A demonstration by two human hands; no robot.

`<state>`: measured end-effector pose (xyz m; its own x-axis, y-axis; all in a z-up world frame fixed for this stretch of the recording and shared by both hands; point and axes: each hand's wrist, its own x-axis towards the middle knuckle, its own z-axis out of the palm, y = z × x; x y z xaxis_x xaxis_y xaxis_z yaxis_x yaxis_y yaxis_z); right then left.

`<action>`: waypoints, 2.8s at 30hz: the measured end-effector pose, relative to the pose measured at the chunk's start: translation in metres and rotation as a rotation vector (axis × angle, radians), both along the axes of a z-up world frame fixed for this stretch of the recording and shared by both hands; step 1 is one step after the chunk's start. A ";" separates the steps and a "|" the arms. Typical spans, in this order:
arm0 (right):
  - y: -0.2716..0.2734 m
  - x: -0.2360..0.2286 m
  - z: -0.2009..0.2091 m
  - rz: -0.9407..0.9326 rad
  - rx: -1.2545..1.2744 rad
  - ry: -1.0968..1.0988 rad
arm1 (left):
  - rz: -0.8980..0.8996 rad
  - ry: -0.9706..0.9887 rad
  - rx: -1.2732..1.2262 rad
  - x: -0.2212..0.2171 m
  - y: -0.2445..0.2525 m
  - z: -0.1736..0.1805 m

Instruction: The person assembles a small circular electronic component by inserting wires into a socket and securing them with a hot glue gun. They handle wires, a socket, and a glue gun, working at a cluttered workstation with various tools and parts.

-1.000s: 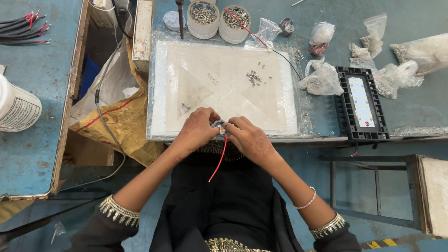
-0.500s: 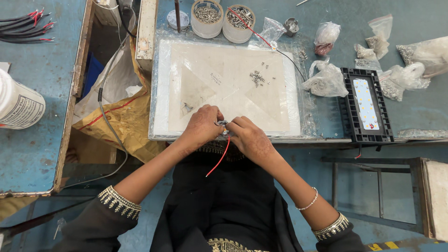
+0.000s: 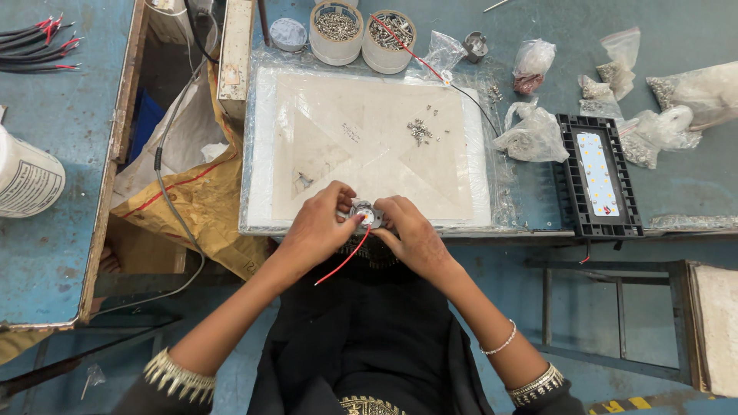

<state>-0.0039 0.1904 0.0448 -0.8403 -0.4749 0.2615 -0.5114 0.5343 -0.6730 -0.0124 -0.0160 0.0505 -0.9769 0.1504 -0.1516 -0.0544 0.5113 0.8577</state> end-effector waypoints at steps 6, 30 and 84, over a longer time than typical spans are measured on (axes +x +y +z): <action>0.008 -0.011 -0.014 0.010 -0.076 -0.101 | -0.262 0.490 0.019 0.026 -0.028 -0.001; 0.009 -0.029 -0.018 0.048 -0.111 -0.260 | -0.516 0.913 -0.309 -0.014 -0.033 -0.015; 0.240 -0.333 -0.085 -0.659 0.241 0.064 | -0.318 0.670 -0.320 0.015 -0.009 -0.003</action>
